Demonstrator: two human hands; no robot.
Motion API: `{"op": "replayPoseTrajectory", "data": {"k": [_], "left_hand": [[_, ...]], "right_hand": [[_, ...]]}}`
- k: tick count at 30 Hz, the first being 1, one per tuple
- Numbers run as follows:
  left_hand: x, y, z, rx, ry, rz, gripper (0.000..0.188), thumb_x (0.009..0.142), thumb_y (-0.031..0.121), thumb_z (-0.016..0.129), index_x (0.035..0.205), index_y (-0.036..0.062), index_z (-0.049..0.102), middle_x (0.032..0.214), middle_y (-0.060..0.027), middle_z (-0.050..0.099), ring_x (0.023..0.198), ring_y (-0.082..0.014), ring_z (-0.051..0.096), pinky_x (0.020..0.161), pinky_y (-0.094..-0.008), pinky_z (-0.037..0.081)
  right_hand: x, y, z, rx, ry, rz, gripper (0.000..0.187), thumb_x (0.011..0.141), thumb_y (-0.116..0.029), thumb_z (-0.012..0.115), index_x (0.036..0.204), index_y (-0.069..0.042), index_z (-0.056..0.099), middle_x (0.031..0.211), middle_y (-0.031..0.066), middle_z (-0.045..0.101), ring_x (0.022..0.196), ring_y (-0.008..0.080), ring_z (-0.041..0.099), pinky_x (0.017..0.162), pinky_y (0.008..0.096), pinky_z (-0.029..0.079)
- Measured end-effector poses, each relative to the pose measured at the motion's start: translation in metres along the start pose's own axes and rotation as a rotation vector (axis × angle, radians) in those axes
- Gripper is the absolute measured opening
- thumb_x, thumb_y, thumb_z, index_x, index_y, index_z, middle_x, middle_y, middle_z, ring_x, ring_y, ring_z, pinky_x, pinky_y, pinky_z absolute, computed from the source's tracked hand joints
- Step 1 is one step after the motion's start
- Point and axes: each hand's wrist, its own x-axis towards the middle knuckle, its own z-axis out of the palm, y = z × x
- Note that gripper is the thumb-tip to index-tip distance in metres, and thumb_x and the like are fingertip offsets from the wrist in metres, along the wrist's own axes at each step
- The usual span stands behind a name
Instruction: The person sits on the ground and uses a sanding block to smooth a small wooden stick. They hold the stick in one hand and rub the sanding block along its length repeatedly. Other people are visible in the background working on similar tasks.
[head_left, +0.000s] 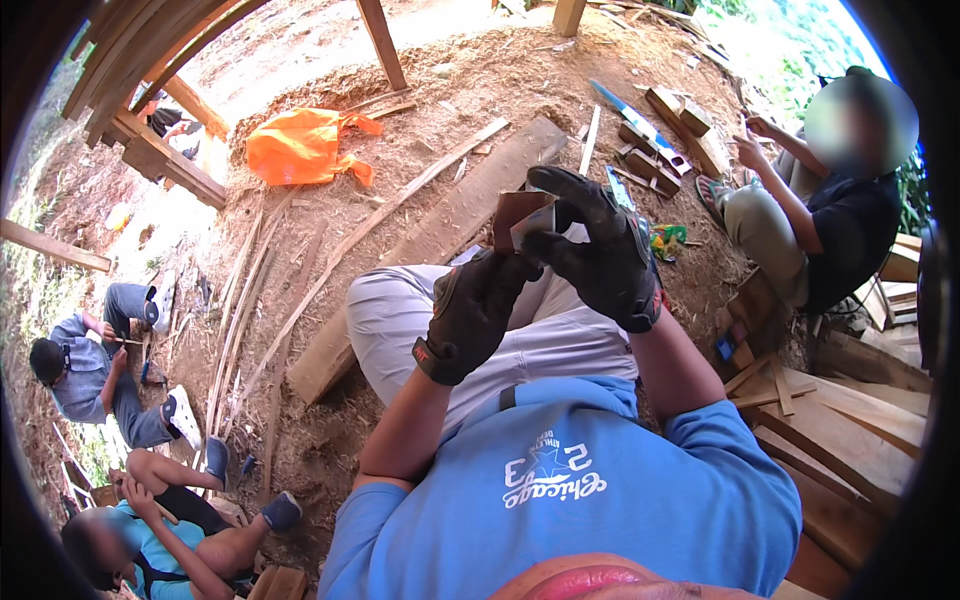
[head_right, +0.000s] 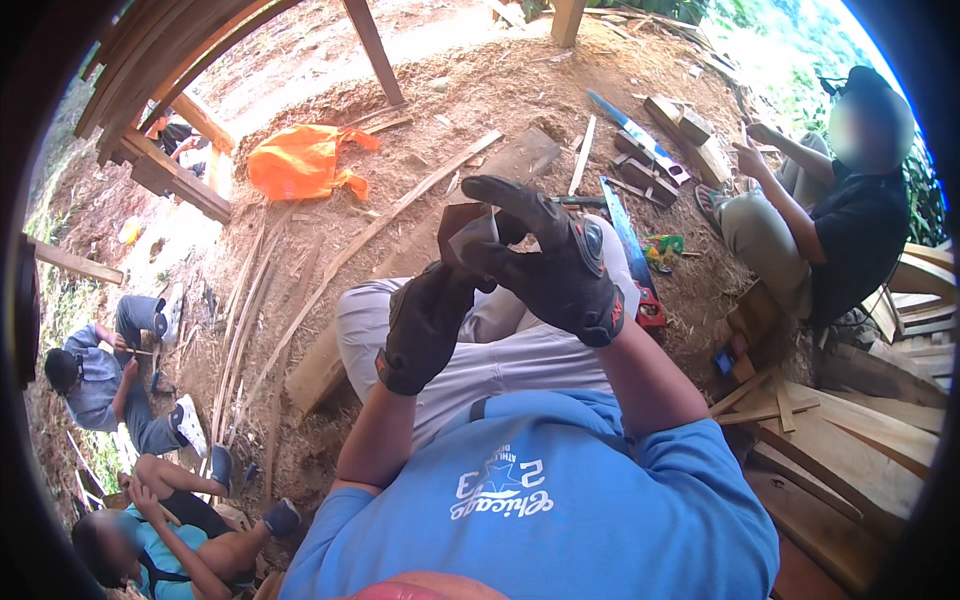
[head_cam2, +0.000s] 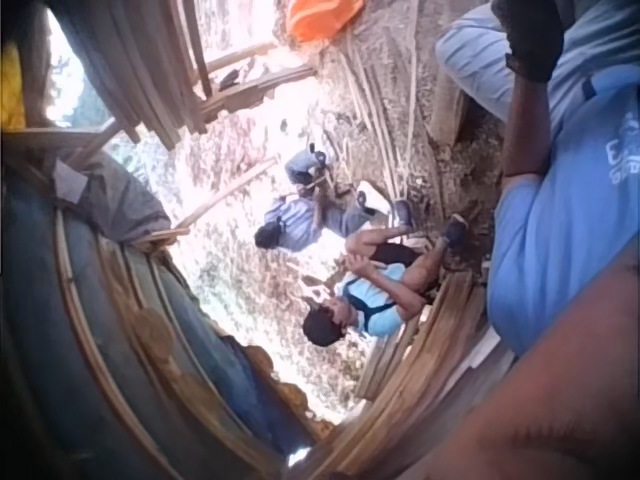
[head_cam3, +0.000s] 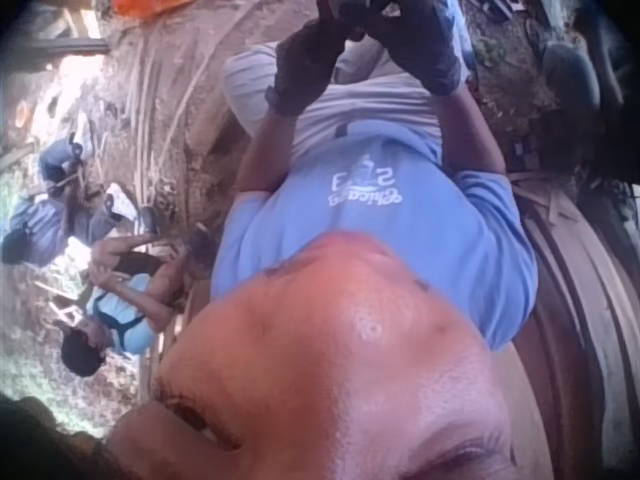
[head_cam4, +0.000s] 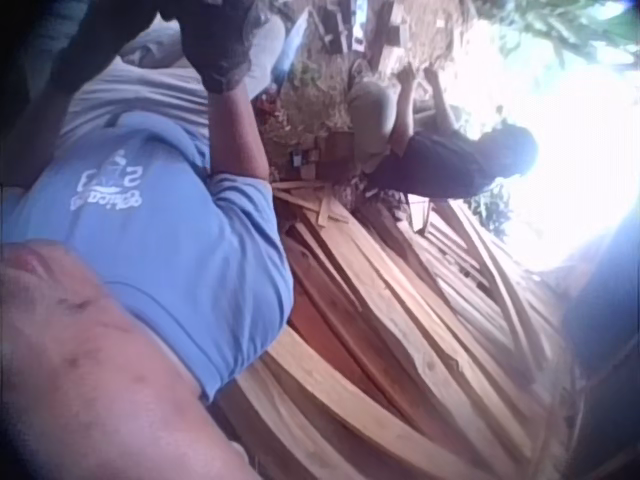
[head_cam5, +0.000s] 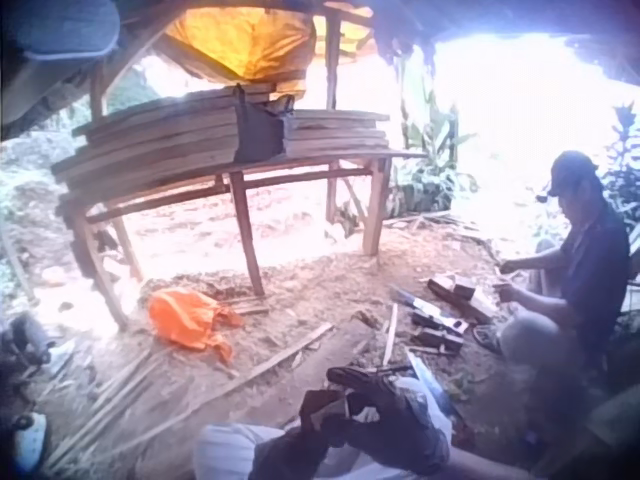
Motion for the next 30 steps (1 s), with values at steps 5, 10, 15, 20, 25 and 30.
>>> {"op": "replayPoseTrajectory", "data": {"k": [5, 10, 15, 20, 25, 30], "left_hand": [[-0.007, -0.006, 0.003, -0.036, -0.017, -0.029, 0.029, 0.111, 0.026, 0.054, 0.108, 0.0046, 0.073, 0.079, -0.0065, 0.066, 0.067, -0.0173, 0.061, 0.064, -0.0343, 0.049], [-0.011, 0.002, -0.003, -0.258, -0.064, -0.239, 0.038, 0.113, 0.036, 0.051, 0.105, 0.0067, 0.075, 0.073, 0.0008, 0.058, 0.063, -0.0071, 0.053, 0.059, -0.0276, 0.043], [-0.020, -0.004, 0.010, -0.440, -0.056, -0.261, 0.038, 0.113, 0.037, 0.050, 0.109, 0.0068, 0.074, 0.075, 0.0037, 0.056, 0.063, -0.0037, 0.049, 0.058, -0.0252, 0.040], [-0.024, 0.006, 0.011, -0.456, -0.180, -0.336, 0.030, 0.112, 0.026, 0.053, 0.117, 0.0015, 0.070, 0.083, -0.0055, 0.062, 0.072, -0.0147, 0.057, 0.071, -0.0329, 0.049], [-0.031, 0.003, 0.034, -0.322, -0.127, -0.183, 0.026, 0.112, 0.022, 0.054, 0.116, 0.0018, 0.070, 0.088, -0.0103, 0.070, 0.079, -0.0278, 0.069, 0.073, -0.0396, 0.053], [-0.042, -0.015, 0.053, -0.143, 0.046, -0.046, 0.016, 0.104, 0.015, 0.062, 0.113, 0.0050, 0.070, 0.093, -0.0119, 0.073, 0.083, -0.0341, 0.072, 0.074, -0.0446, 0.054]], "right_hand": [[0.010, -0.003, -0.019, -0.309, -0.046, -0.296, 0.035, 0.084, -0.013, 0.087, 0.117, -0.010, 0.076, 0.090, 0.0060, 0.075, 0.083, 0.0267, 0.073, 0.075, 0.0380, 0.056], [0.004, 0.000, -0.039, -0.411, -0.081, -0.245, 0.025, 0.081, -0.013, 0.090, 0.099, -0.009, 0.072, 0.110, 0.0135, 0.073, 0.089, 0.0275, 0.071, 0.074, 0.0383, 0.056], [0.007, -0.013, -0.040, -0.397, -0.113, -0.240, 0.021, 0.087, -0.016, 0.083, 0.102, -0.008, 0.070, 0.120, 0.0167, 0.068, 0.091, 0.0316, 0.068, 0.081, 0.0418, 0.054], [-0.007, -0.022, -0.030, -0.372, -0.075, 0.293, 0.018, 0.100, -0.019, 0.064, 0.113, -0.007, 0.068, 0.110, 0.0178, 0.068, 0.100, 0.0372, 0.068, 0.080, 0.0453, 0.053], [-0.008, -0.010, -0.001, -0.574, 0.027, -0.120, 0.016, 0.105, -0.018, 0.064, 0.095, -0.006, 0.066, 0.077, 0.0138, 0.064, 0.067, 0.0333, 0.066, 0.063, 0.0437, 0.050], [0.000, 0.010, -0.013, -0.856, -0.110, -0.160, 0.013, 0.098, -0.022, 0.068, 0.106, -0.012, 0.071, 0.082, 0.0089, 0.061, 0.073, 0.0301, 0.066, 0.061, 0.0442, 0.050]]}}
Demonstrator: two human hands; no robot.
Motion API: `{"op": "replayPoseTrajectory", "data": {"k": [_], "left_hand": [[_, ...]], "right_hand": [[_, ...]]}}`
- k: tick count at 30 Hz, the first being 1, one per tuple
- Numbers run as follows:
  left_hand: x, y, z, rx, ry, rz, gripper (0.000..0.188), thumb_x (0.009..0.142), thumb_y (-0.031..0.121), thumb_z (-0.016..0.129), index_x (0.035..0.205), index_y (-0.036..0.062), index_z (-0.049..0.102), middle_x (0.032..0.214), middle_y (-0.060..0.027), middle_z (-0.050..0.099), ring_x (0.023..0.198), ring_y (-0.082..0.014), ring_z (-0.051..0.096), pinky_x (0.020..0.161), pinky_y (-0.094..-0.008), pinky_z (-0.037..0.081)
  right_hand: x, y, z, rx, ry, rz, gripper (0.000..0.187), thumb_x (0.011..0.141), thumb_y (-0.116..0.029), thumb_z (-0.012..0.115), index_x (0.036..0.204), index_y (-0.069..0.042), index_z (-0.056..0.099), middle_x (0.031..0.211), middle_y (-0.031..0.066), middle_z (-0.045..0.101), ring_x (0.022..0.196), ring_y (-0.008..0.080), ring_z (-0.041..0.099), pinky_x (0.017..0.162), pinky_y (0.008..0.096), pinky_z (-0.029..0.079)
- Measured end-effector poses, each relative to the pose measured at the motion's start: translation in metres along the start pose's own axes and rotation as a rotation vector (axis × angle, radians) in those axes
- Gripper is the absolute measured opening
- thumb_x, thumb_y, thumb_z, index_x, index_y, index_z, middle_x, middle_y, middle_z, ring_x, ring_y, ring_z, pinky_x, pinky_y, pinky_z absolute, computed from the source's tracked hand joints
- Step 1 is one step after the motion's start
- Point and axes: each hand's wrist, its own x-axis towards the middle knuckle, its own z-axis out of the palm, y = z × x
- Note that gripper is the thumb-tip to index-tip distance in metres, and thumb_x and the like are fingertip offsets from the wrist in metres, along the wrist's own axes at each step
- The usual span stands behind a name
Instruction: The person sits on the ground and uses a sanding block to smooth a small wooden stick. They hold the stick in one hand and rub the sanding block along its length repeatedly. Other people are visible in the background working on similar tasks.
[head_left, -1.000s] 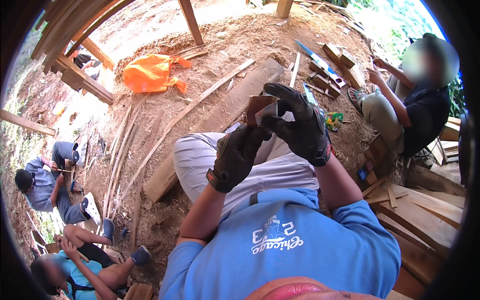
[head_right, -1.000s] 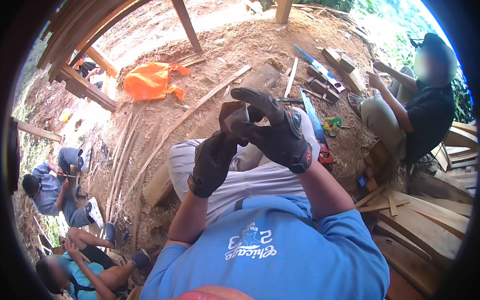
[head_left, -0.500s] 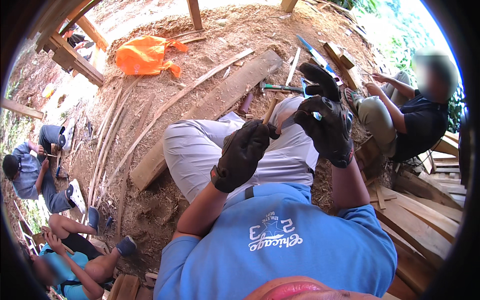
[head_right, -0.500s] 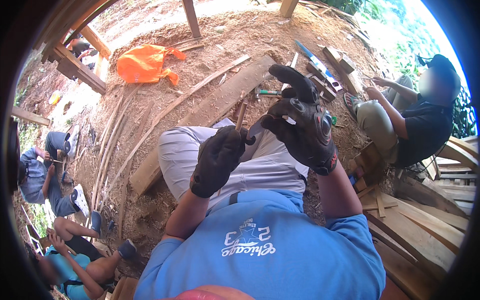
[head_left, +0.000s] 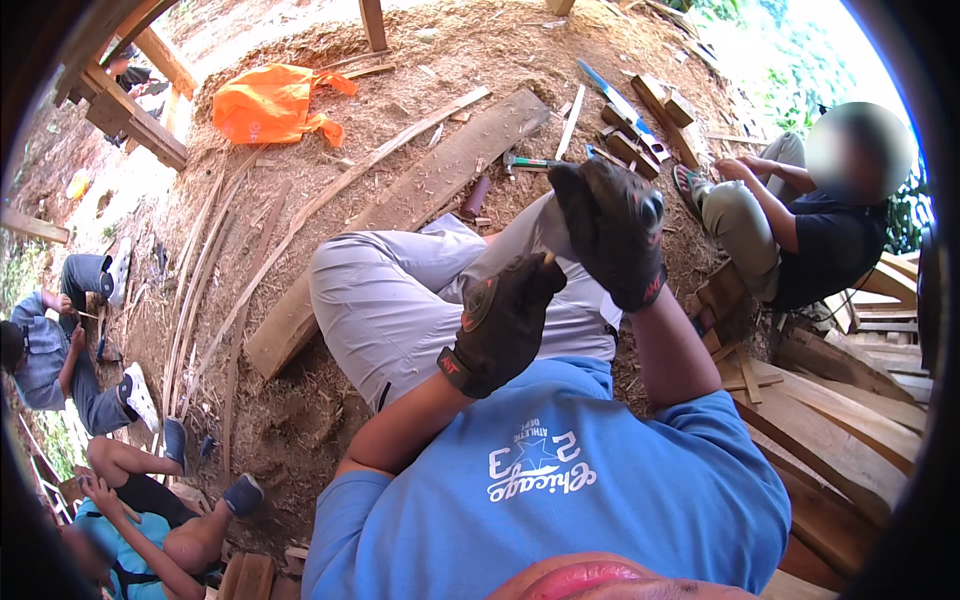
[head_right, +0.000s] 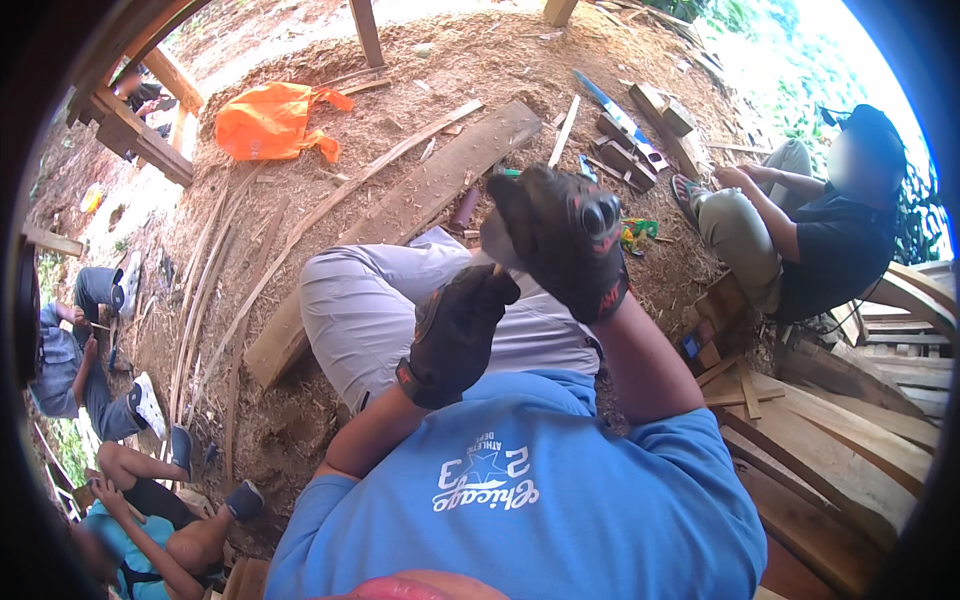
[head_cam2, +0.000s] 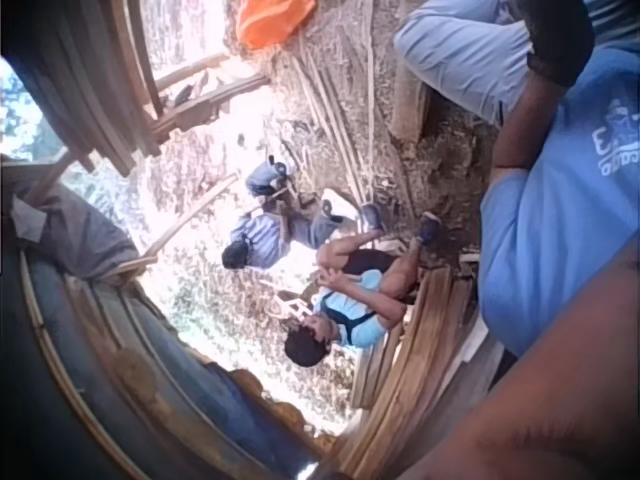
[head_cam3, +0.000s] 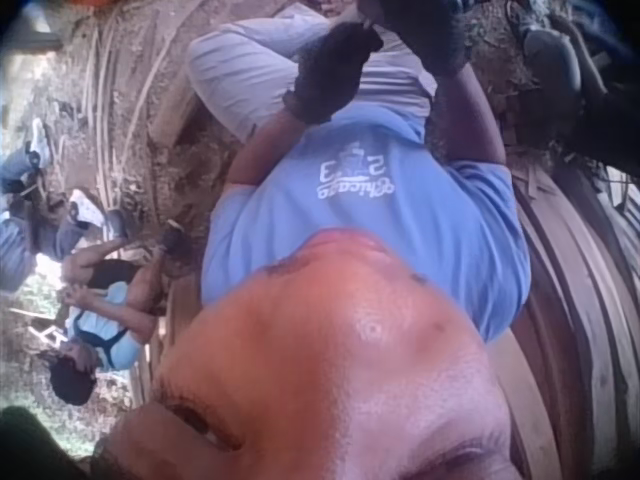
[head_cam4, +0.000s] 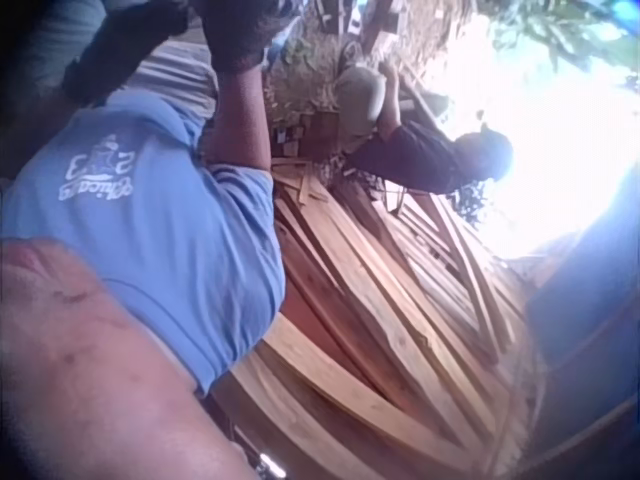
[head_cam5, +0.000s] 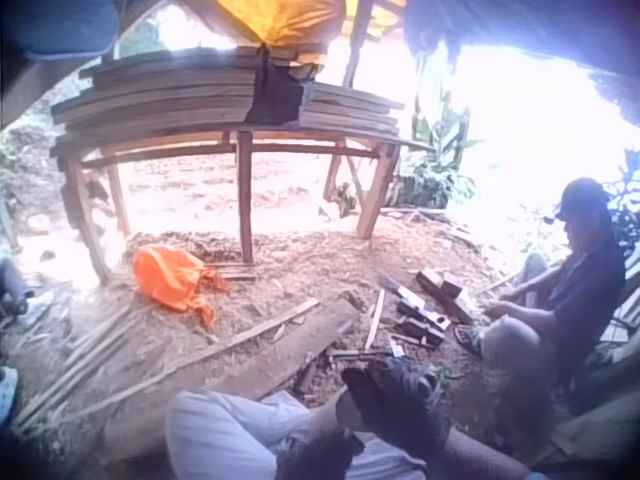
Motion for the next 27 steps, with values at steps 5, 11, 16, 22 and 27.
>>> {"op": "replayPoseTrajectory", "data": {"k": [5, 11, 16, 22, 27], "left_hand": [[0.004, 0.006, -0.017, 0.078, -0.003, -0.113, 0.017, 0.100, 0.010, 0.062, 0.114, 0.0045, 0.070, 0.081, -0.0092, 0.070, 0.069, -0.0241, 0.070, 0.068, -0.0384, 0.055], [0.026, 0.032, -0.044, -0.398, -0.137, -0.360, 0.038, 0.108, 0.008, 0.051, 0.146, 0.0040, 0.055, 0.079, -0.0007, 0.062, 0.061, -0.0070, 0.058, 0.055, -0.0268, 0.048], [0.033, 0.027, -0.053, -0.365, -0.181, -0.353, 0.032, 0.112, 0.014, 0.047, 0.139, 0.0031, 0.060, 0.072, 0.0022, 0.056, 0.058, -0.0072, 0.056, 0.053, -0.0261, 0.045], [0.032, 0.014, -0.042, -0.332, -0.104, -0.313, 0.029, 0.114, 0.025, 0.052, 0.121, 0.0037, 0.071, 0.065, 0.0053, 0.054, 0.056, -0.0045, 0.053, 0.050, -0.0259, 0.041], [0.029, 0.018, -0.043, -0.541, -0.147, -0.429, 0.029, 0.113, 0.026, 0.055, 0.116, 0.0029, 0.073, 0.066, 0.0021, 0.059, 0.056, -0.0048, 0.055, 0.049, -0.0250, 0.041]], "right_hand": [[0.026, 0.052, -0.004, -0.166, 0.093, 0.151, 0.025, 0.104, -0.033, 0.063, 0.102, -0.009, 0.070, 0.077, 0.0106, 0.062, 0.076, 0.0285, 0.067, 0.067, 0.0455, 0.052], [0.016, 0.014, -0.021, 0.621, -0.251, 0.623, 0.049, 0.108, -0.043, 0.054, 0.090, -0.001, 0.069, 0.075, 0.0123, 0.064, 0.072, 0.0235, 0.062, 0.073, 0.0414, 0.049], [0.004, 0.006, -0.004, 0.739, -0.253, 0.643, 0.049, 0.107, -0.044, 0.053, 0.096, 0.001, 0.069, 0.080, 0.0149, 0.066, 0.075, 0.0278, 0.063, 0.074, 0.0427, 0.049], [0.003, 0.003, -0.004, 0.630, -0.198, 0.554, 0.047, 0.107, -0.041, 0.050, 0.098, 0.002, 0.067, 0.084, 0.0189, 0.065, 0.080, 0.0360, 0.065, 0.076, 0.0458, 0.049], [0.023, -0.017, -0.017, 0.783, -0.160, 0.615, 0.046, 0.112, -0.036, 0.051, 0.080, -0.004, 0.058, 0.067, 0.0041, 0.055, 0.059, 0.0146, 0.052, 0.061, 0.0351, 0.042]]}}
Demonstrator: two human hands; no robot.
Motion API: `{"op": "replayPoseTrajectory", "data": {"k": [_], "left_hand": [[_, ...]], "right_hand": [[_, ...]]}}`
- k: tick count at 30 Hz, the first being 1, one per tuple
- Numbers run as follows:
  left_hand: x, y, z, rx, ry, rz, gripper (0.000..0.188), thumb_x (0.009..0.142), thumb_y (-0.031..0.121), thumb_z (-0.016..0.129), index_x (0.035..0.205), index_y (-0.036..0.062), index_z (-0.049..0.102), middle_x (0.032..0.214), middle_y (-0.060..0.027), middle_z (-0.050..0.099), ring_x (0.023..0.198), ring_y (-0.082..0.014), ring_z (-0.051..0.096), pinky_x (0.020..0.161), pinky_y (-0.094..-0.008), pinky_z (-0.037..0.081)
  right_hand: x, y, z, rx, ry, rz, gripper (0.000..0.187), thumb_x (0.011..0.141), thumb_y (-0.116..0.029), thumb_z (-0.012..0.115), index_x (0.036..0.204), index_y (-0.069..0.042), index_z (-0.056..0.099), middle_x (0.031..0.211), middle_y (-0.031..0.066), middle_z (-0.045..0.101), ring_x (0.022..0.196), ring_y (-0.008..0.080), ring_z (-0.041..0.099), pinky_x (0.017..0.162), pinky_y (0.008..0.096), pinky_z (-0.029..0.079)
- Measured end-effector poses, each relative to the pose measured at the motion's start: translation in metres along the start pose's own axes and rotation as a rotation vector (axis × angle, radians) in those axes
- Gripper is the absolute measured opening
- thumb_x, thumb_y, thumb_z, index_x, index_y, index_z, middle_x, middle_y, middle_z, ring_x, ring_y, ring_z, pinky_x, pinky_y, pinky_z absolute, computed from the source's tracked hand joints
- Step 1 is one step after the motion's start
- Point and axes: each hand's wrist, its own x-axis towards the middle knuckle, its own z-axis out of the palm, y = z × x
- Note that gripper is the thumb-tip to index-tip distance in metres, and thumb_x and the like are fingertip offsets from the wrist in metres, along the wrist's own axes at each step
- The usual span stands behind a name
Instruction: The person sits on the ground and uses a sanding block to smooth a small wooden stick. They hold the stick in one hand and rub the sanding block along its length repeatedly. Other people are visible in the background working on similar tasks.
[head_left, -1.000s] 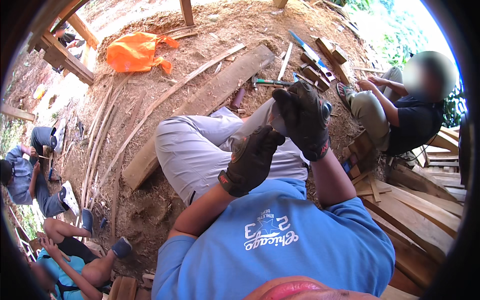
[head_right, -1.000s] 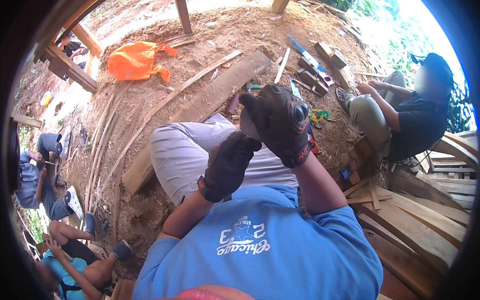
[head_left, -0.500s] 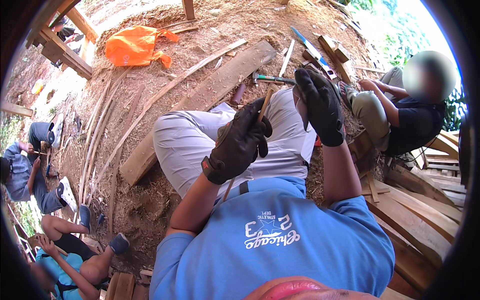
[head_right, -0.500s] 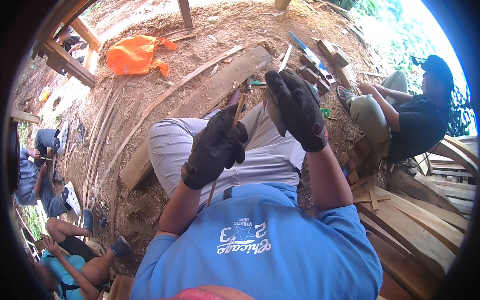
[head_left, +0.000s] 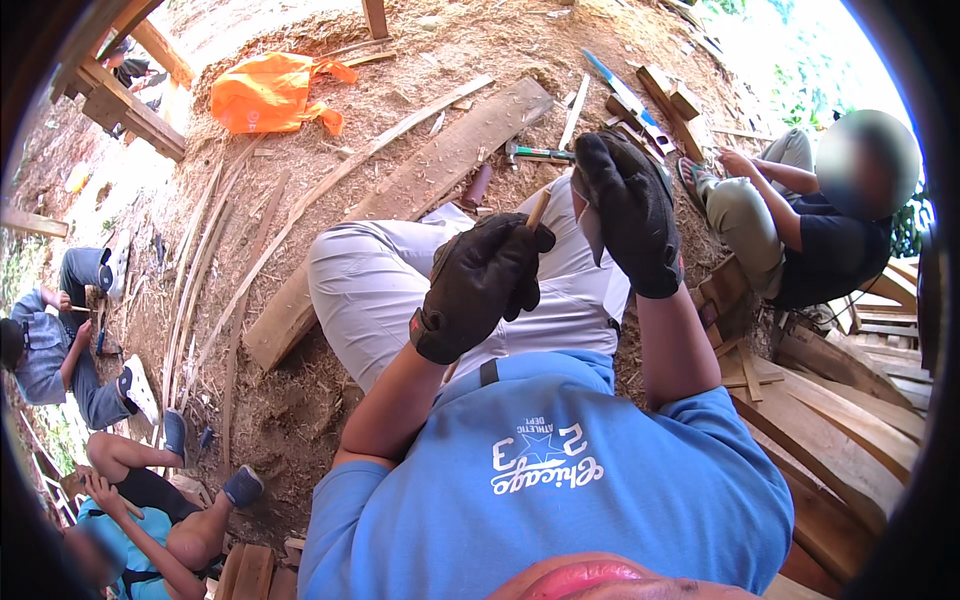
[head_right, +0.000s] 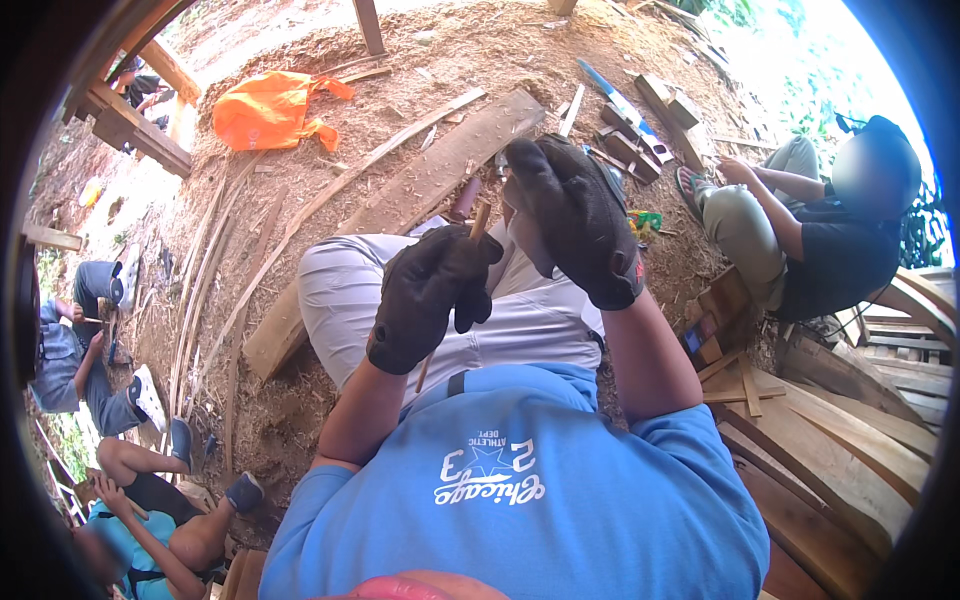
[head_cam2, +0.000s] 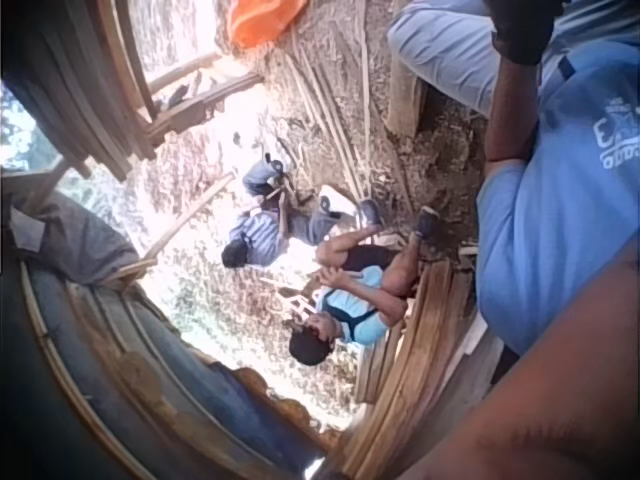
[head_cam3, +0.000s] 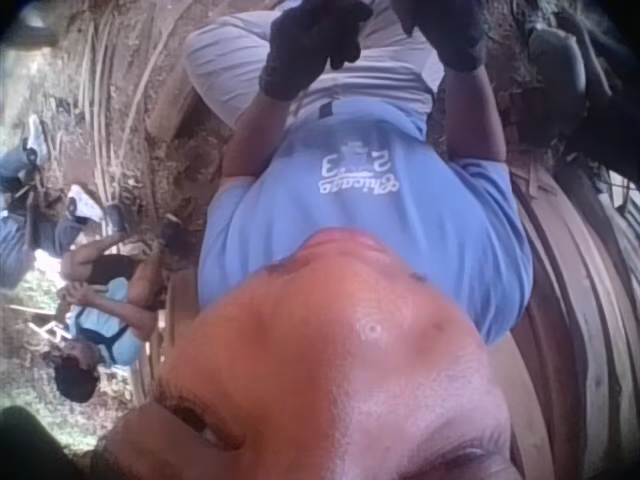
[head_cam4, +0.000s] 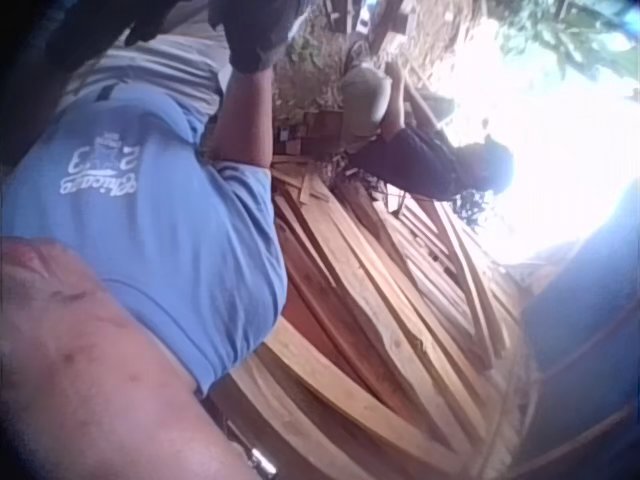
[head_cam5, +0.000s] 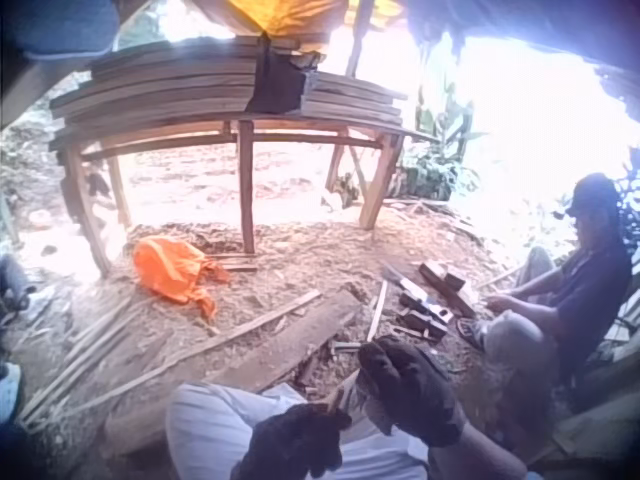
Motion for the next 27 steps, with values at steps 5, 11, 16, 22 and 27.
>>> {"op": "replayPoseTrajectory", "data": {"k": [5, 11, 16, 22, 27], "left_hand": [[0.000, 0.002, 0.000, 0.031, -0.054, 0.003, 0.028, 0.111, 0.023, 0.057, 0.119, 0.0005, 0.072, 0.073, -0.0006, 0.064, 0.058, -0.0058, 0.058, 0.050, -0.0244, 0.042], [-0.001, -0.003, -0.002, -0.027, -0.047, -0.028, 0.025, 0.109, 0.019, 0.059, 0.118, 0.0007, 0.073, 0.072, 0.0014, 0.061, 0.056, -0.0044, 0.052, 0.051, -0.0234, 0.039], [0.001, -0.013, 0.001, -0.103, -0.064, -0.109, 0.025, 0.108, 0.014, 0.057, 0.121, -0.0009, 0.072, 0.075, 0.0039, 0.059, 0.062, -0.0031, 0.050, 0.056, -0.0231, 0.041], [0.003, -0.029, 0.014, 0.206, -0.029, 0.101, 0.023, 0.106, 0.013, 0.059, 0.116, -0.0025, 0.072, 0.083, -0.0054, 0.070, 0.068, -0.0156, 0.062, 0.063, -0.0344, 0.051], [0.000, -0.038, 0.021, 0.551, 0.196, 0.167, 0.019, 0.101, 0.015, 0.063, 0.106, 0.0028, 0.076, 0.086, -0.0127, 0.076, 0.073, -0.0267, 0.072, 0.073, -0.0412, 0.056]], "right_hand": [[0.002, 0.007, 0.003, -0.224, -0.138, -0.243, 0.041, 0.110, -0.034, 0.054, 0.089, 0.001, 0.062, 0.075, 0.0133, 0.058, 0.072, 0.0277, 0.060, 0.070, 0.0429, 0.047], [-0.004, 0.020, 0.008, -0.205, -0.312, -0.064, 0.039, 0.108, -0.034, 0.054, 0.100, 0.003, 0.064, 0.088, 0.0195, 0.065, 0.083, 0.0344, 0.063, 0.078, 0.0443, 0.049], [0.002, 0.064, 0.001, 0.091, -0.019, 0.164, 0.044, 0.107, -0.040, 0.056, 0.116, 0.001, 0.070, 0.087, 0.0160, 0.069, 0.088, 0.0269, 0.070, 0.082, 0.0376, 0.056], [-0.012, 0.056, 0.017, -0.638, -0.071, -0.431, 0.019, 0.098, -0.024, 0.074, 0.111, -0.010, 0.072, 0.074, 0.0121, 0.064, 0.062, 0.0332, 0.063, 0.061, 0.0446, 0.051], [0.050, 0.096, -0.027, -0.798, -0.006, -0.289, 0.021, 0.102, -0.024, 0.064, 0.107, -0.005, 0.070, 0.080, 0.0162, 0.065, 0.068, 0.0320, 0.065, 0.065, 0.0436, 0.053]]}}
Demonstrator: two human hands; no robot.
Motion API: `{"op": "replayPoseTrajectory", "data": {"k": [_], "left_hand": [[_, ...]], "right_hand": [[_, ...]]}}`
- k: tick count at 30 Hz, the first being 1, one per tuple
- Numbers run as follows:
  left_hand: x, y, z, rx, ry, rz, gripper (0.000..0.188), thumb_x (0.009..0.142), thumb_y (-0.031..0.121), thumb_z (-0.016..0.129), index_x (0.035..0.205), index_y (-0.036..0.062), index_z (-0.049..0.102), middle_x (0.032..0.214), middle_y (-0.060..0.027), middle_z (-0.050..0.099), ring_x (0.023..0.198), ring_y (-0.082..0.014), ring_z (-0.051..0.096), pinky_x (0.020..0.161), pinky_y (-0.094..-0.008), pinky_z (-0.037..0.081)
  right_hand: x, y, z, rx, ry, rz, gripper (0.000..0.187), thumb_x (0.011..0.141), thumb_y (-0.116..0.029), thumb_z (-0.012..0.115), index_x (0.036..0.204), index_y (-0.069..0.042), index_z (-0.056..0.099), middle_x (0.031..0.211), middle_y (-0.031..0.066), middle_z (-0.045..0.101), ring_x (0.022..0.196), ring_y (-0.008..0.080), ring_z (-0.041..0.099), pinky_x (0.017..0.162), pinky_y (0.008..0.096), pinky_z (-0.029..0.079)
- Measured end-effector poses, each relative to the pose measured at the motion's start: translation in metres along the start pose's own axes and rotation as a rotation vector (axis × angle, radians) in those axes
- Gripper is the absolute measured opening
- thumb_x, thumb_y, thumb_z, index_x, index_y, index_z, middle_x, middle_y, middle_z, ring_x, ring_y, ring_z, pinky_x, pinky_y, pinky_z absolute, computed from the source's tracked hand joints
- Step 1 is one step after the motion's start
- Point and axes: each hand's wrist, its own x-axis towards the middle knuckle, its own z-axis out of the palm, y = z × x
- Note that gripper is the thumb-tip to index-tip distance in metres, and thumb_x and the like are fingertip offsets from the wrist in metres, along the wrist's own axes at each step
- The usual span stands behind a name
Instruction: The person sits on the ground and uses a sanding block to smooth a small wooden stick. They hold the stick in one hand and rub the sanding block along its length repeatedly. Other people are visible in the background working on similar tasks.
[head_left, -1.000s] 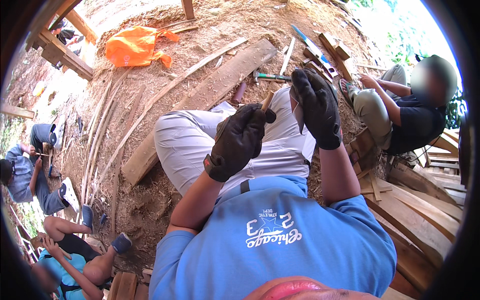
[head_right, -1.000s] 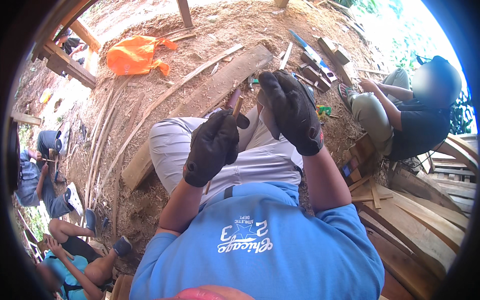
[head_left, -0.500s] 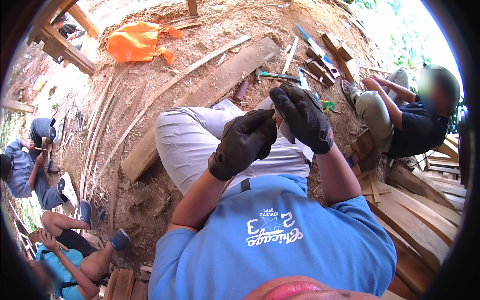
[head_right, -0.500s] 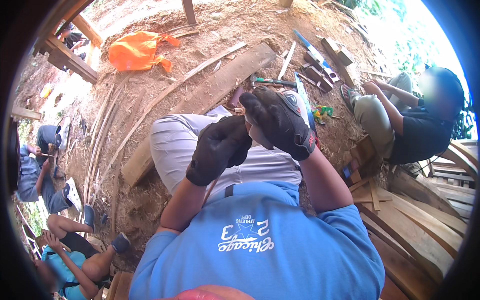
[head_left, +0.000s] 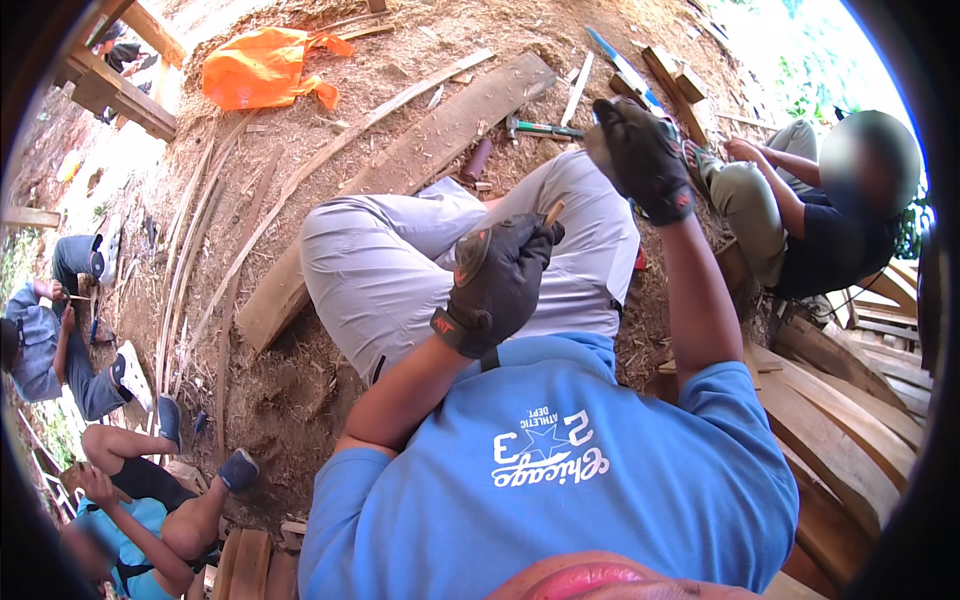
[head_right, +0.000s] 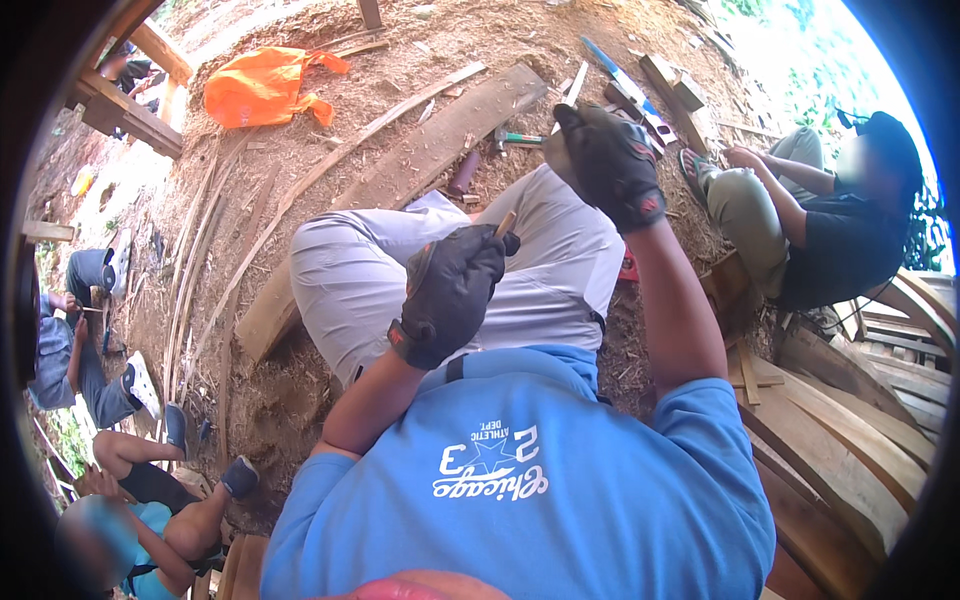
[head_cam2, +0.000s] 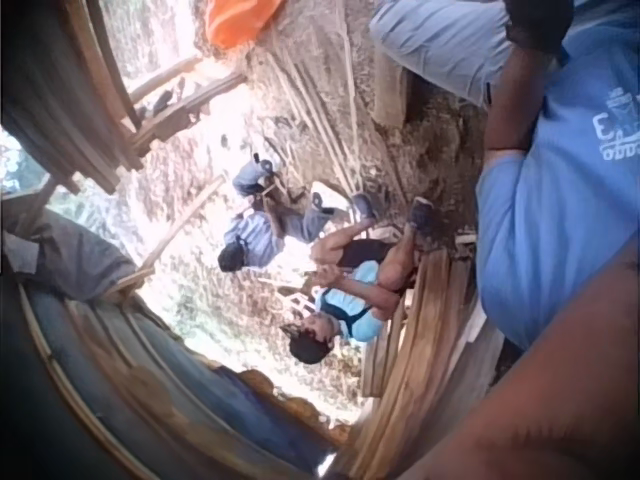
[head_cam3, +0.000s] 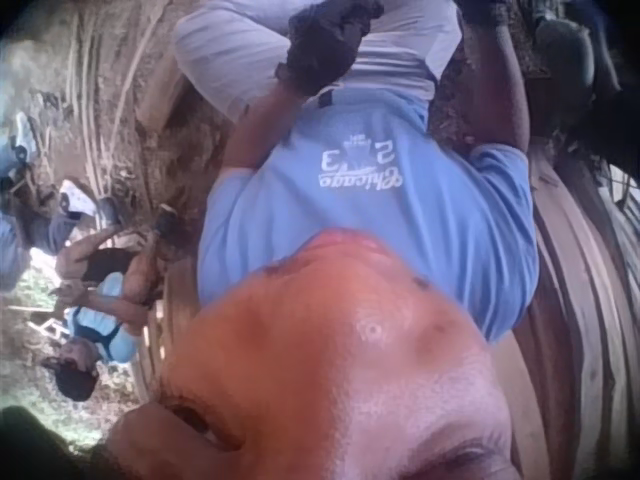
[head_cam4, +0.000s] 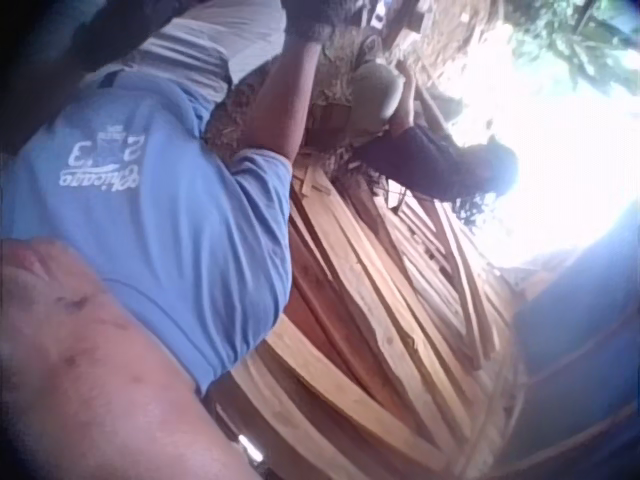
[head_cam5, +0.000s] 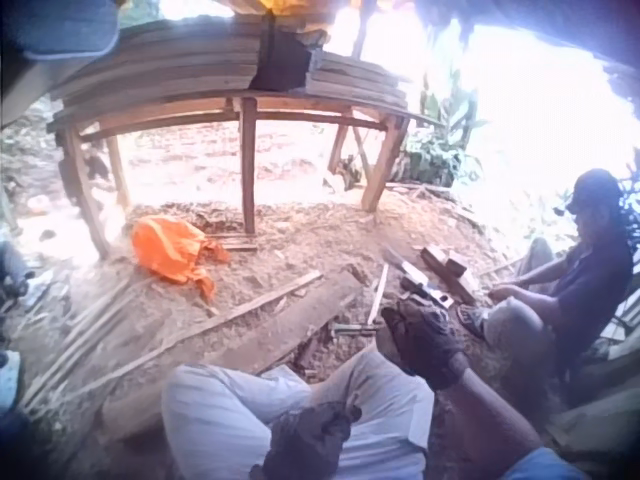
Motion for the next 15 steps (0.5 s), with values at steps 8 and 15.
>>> {"op": "replayPoseTrajectory", "data": {"k": [8, 15], "left_hand": [[-0.001, 0.002, -0.001, 0.041, -0.044, -0.035, 0.019, 0.101, 0.015, 0.065, 0.110, 0.0048, 0.079, 0.091, -0.0122, 0.077, 0.079, -0.0245, 0.072, 0.076, -0.0404, 0.057], [0.005, -0.013, 0.003, 0.105, 0.067, 0.187, 0.017, 0.101, 0.016, 0.065, 0.107, 0.0051, 0.077, 0.089, -0.0151, 0.076, 0.077, -0.0330, 0.072, 0.076, -0.0439, 0.056]], "right_hand": [[-0.021, -0.033, 0.009, -0.065, 0.052, -0.204, 0.023, 0.105, -0.028, 0.064, 0.095, -0.008, 0.069, 0.077, 0.0162, 0.064, 0.064, 0.0298, 0.062, 0.058, 0.0431, 0.046], [-0.042, -0.070, -0.008, 0.210, -0.039, -0.143, 0.023, 0.102, -0.025, 0.070, 0.086, -0.008, 0.067, 0.071, 0.0145, 0.063, 0.065, 0.0341, 0.064, 0.061, 0.0465, 0.049]]}}
